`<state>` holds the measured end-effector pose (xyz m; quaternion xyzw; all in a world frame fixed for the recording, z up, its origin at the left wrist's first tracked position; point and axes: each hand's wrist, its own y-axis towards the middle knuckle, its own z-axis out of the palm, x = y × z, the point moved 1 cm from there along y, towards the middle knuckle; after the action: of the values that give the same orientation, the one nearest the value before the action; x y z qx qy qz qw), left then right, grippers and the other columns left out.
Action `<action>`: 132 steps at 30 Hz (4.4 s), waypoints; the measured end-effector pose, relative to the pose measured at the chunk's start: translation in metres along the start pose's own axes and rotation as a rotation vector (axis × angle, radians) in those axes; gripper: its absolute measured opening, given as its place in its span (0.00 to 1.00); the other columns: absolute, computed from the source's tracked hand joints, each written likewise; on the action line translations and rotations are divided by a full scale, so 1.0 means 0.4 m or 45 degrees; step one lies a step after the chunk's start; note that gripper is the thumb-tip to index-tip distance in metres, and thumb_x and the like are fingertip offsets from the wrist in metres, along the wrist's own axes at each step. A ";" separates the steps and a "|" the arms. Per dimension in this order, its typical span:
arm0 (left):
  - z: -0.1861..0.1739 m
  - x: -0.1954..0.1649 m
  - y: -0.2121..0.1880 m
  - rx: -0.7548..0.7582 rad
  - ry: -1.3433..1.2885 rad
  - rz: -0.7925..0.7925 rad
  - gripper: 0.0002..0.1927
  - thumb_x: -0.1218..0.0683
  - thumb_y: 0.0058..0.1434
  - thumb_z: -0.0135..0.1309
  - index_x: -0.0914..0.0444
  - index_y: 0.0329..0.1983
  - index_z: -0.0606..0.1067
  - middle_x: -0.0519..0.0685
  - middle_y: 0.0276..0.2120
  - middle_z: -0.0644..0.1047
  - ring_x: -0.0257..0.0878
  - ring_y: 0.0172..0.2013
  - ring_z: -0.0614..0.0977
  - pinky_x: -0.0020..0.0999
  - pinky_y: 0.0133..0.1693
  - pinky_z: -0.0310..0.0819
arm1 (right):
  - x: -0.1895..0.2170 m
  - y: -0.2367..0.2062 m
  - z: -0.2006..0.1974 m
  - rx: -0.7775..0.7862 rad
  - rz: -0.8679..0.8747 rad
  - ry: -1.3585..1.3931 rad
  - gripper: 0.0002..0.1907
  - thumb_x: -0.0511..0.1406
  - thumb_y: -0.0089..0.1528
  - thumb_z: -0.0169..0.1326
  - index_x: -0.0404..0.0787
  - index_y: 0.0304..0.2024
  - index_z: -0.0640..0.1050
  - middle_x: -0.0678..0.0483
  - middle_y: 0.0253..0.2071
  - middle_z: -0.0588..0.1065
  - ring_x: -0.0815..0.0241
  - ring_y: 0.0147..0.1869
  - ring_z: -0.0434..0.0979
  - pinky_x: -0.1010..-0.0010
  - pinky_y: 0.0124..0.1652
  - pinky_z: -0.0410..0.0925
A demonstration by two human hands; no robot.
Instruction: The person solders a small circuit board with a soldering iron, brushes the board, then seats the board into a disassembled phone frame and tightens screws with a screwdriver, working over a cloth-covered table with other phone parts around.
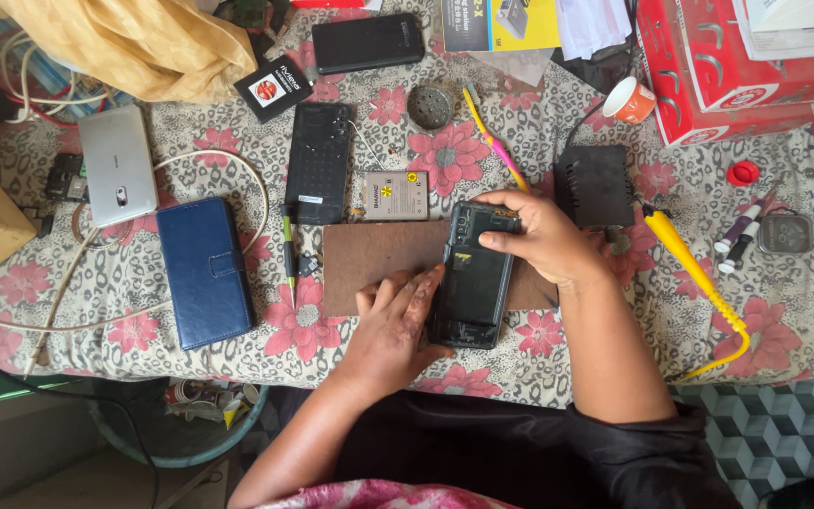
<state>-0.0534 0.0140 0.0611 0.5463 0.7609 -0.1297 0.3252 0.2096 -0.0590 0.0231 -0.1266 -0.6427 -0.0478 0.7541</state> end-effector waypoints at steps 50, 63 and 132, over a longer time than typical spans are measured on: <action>0.143 0.136 0.255 -0.407 -1.660 -0.473 0.12 0.54 0.70 0.56 0.69 0.44 0.82 0.45 0.36 0.83 0.28 0.36 0.78 0.25 0.42 0.72 | -0.047 0.006 0.010 -0.388 -0.202 0.089 0.12 0.30 0.68 0.56 0.34 0.53 0.78 0.58 0.45 0.78 0.73 0.48 0.74 0.82 0.49 0.67; 0.145 0.123 0.255 -0.616 -0.671 -0.524 0.15 0.49 0.68 0.56 0.65 0.46 0.80 0.51 0.30 0.82 0.33 0.32 0.82 0.31 0.36 0.75 | -0.036 0.004 0.039 -0.480 -0.419 -0.401 0.13 0.32 0.68 0.59 0.35 0.55 0.78 0.59 0.47 0.75 0.75 0.46 0.74 0.82 0.44 0.69; 0.148 0.146 0.250 -0.280 -1.884 -0.477 0.12 0.52 0.68 0.59 0.67 0.44 0.79 0.47 0.37 0.83 0.30 0.35 0.81 0.29 0.39 0.77 | -0.084 -0.038 0.062 -0.496 -0.285 0.049 0.09 0.35 0.69 0.59 0.36 0.36 0.78 0.64 0.31 0.73 0.77 0.34 0.66 0.83 0.34 0.61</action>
<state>0.0480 0.0619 -0.0049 0.1439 0.4338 -0.4376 0.7744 0.1767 -0.0703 -0.0045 -0.1968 -0.6168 -0.2568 0.7176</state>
